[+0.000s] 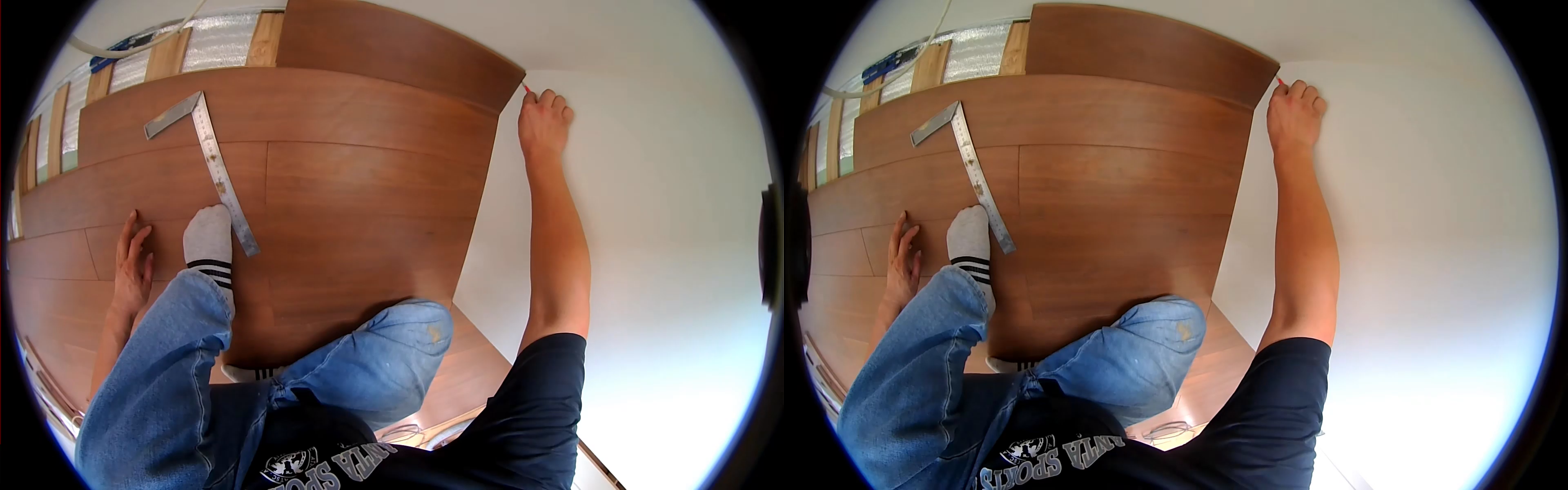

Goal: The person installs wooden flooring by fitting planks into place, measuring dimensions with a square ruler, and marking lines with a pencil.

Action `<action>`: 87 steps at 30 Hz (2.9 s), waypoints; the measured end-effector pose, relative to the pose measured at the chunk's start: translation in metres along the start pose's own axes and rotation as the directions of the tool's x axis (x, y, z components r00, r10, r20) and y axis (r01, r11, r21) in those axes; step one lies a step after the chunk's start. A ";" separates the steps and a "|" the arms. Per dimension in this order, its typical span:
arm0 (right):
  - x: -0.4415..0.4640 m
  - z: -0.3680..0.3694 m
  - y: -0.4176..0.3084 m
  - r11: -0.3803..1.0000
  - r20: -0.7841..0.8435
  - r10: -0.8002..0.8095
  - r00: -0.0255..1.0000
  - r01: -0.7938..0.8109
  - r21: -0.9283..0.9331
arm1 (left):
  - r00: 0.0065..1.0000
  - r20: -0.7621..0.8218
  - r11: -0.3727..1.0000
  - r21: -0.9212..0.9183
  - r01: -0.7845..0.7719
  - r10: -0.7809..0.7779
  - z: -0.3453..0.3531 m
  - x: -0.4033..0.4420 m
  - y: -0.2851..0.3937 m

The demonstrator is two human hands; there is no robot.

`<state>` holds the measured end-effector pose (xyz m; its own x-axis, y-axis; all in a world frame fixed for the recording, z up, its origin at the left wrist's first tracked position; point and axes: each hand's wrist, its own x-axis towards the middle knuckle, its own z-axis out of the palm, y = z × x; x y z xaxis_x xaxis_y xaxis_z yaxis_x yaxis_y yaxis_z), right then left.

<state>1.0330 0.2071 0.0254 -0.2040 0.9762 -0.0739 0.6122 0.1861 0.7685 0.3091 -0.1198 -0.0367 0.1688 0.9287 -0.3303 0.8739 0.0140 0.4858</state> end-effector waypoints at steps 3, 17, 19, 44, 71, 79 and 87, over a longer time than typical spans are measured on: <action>-0.008 0.001 -0.003 0.999 0.000 -0.018 1.000 0.018 0.029 | 1.000 -0.002 1.000 -0.002 -0.001 0.001 0.001 0.000 -0.002; -0.037 0.005 -0.017 0.997 -0.004 -0.065 0.998 0.065 0.050 | 0.999 -0.018 0.999 0.022 -0.032 0.032 0.002 0.000 0.000; -0.040 0.005 -0.019 0.996 -0.002 -0.079 0.997 0.079 0.049 | 1.000 -0.012 1.000 0.017 -0.012 0.012 0.002 0.000 -0.001; -0.061 0.005 -0.026 0.988 0.045 -0.146 0.988 0.143 0.058 | 0.999 -0.024 0.999 0.020 -0.036 0.036 0.004 0.000 -0.006; 0.016 -0.018 0.015 0.997 0.004 0.023 1.000 -0.023 -0.075 | 1.000 0.009 1.000 0.013 -0.021 0.021 -0.001 0.002 -0.002; 0.012 -0.012 0.006 1.000 -0.013 0.014 1.000 -0.015 -0.027 | 1.000 0.025 1.000 0.011 0.009 -0.009 -0.002 0.002 0.001; -0.030 0.002 -0.013 0.999 -0.037 -0.049 0.998 0.048 -0.022 | 1.000 -0.006 0.999 0.030 -0.029 0.030 0.000 0.001 -0.001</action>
<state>1.0321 0.1759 0.0161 -0.2616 0.9611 -0.0883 0.5850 0.2307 0.7775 0.3082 -0.1189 -0.0371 0.1919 0.9308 -0.3110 0.8821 -0.0246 0.4704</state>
